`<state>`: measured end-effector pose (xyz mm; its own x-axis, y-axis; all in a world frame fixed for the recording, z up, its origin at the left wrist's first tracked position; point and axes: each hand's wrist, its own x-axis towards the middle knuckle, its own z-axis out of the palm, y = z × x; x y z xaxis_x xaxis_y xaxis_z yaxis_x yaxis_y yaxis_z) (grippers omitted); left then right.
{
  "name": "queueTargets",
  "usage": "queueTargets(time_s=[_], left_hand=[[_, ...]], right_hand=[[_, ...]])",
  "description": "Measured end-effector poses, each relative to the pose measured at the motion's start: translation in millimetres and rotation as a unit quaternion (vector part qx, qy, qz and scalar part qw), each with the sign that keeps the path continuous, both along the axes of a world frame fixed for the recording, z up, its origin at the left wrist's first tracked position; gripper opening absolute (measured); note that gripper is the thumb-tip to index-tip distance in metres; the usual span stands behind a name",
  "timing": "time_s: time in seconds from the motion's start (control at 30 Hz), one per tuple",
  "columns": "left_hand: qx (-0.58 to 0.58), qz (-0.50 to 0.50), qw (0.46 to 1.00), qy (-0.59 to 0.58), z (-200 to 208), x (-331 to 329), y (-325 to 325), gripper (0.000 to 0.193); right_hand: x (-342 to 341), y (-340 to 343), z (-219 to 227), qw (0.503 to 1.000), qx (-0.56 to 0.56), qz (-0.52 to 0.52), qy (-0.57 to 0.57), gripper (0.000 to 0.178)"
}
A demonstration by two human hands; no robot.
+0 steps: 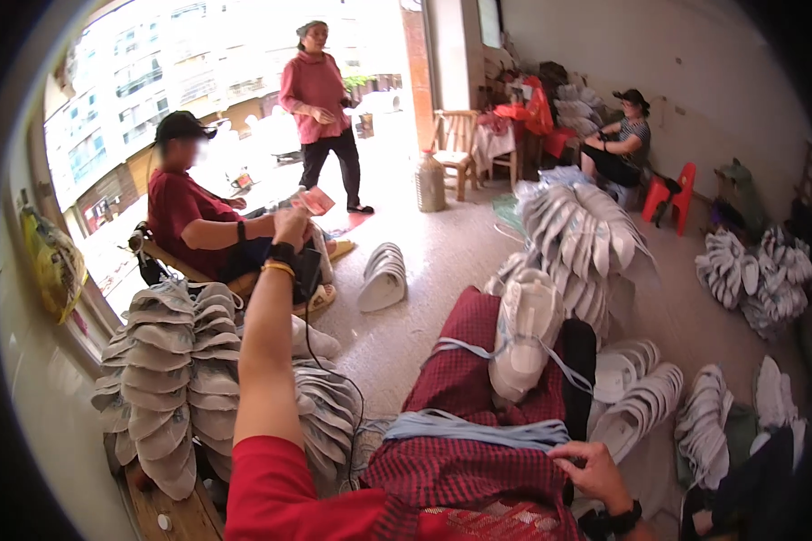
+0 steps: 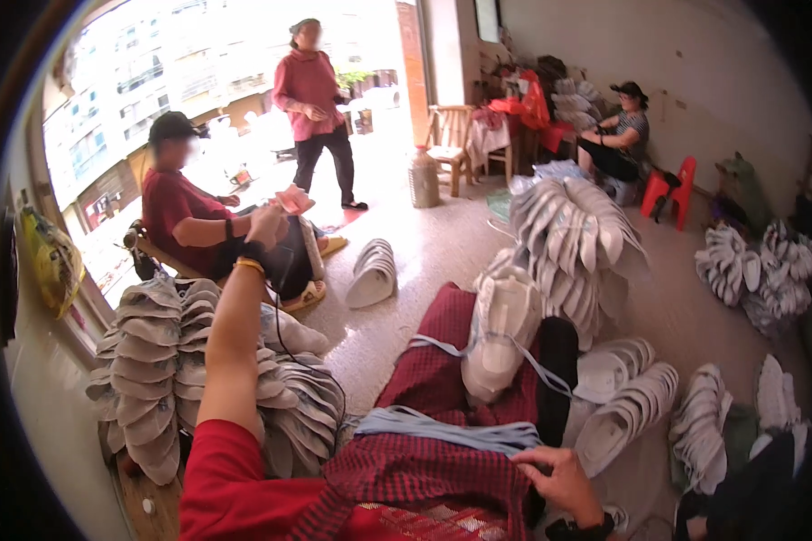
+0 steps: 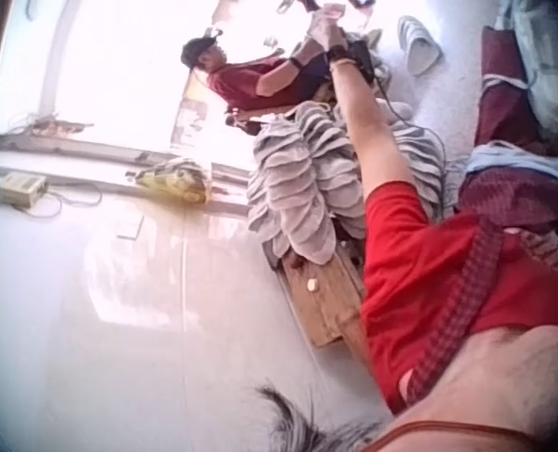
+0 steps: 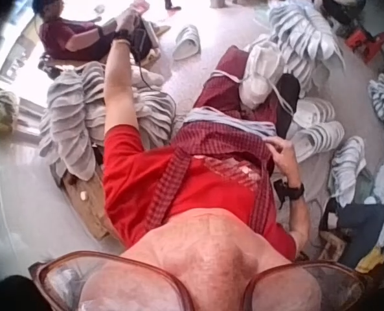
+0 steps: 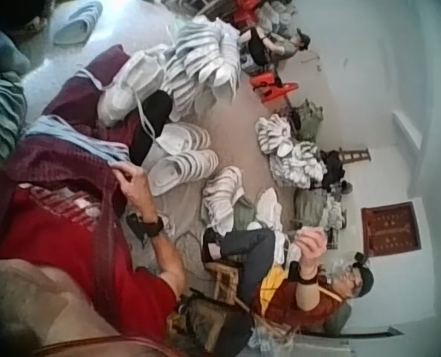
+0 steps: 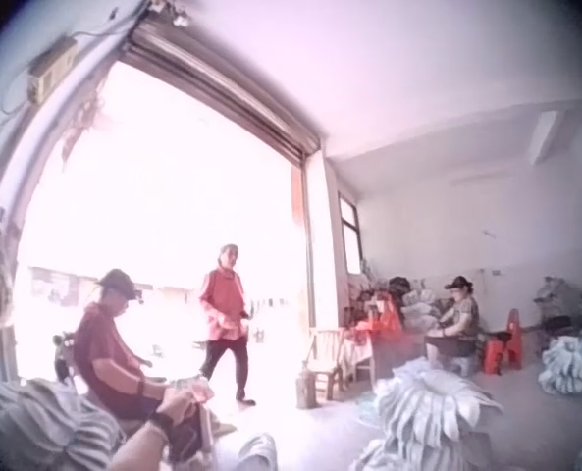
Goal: Threading laces through the eyelets of white sneakers.
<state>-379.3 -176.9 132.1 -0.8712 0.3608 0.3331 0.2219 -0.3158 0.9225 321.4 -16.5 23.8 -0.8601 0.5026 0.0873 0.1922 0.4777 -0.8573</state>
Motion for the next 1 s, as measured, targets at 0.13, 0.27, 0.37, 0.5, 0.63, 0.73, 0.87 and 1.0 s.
queueTargets(time_s=[0.13, 0.27, 0.37, 0.5, 0.63, 0.73, 0.87, 1.0], left_hand=[[-0.059, 0.024, 0.998, -0.023, 14, 26, 23, 0.025], [-0.092, 0.01, 0.996, -0.018, 20, 15, 10, 0.023], [-0.093, 0.045, 0.994, -0.031, 24, 37, 30, 0.023], [-0.077, 0.074, 0.993, -0.053, 41, 52, 31, 0.023], [-0.086, 0.013, 0.996, 0.002, 46, 54, 26, 0.023], [-0.057, 0.041, 0.997, -0.022, 47, 76, 48, 0.019], [-0.082, 0.031, 0.996, -0.027, 57, 80, 55, 0.019], [-0.092, 0.018, 0.996, -0.001, 64, 80, 52, 0.019]], right_hand=[[-1, 0, 4, 1.0, 0.002, 0.014, 0.013, 0.017], [0, 2, 1, 0.998, -0.046, 0.02, 0.025, 0.015], [6, -6, 9, 0.998, -0.055, -0.01, -0.005, 0.015], [7, -4, 11, 0.997, -0.078, -0.017, 0.008, 0.016], [0, -1, 7, 0.999, -0.017, 0.023, 0.04, 0.017], [2, -2, 8, 1.0, -0.019, -0.011, 0.006, 0.016], [2, 0, 5, 1.0, -0.017, -0.015, 0.007, 0.016], [3, -2, 12, 0.999, -0.021, -0.017, 0.043, 0.013]])
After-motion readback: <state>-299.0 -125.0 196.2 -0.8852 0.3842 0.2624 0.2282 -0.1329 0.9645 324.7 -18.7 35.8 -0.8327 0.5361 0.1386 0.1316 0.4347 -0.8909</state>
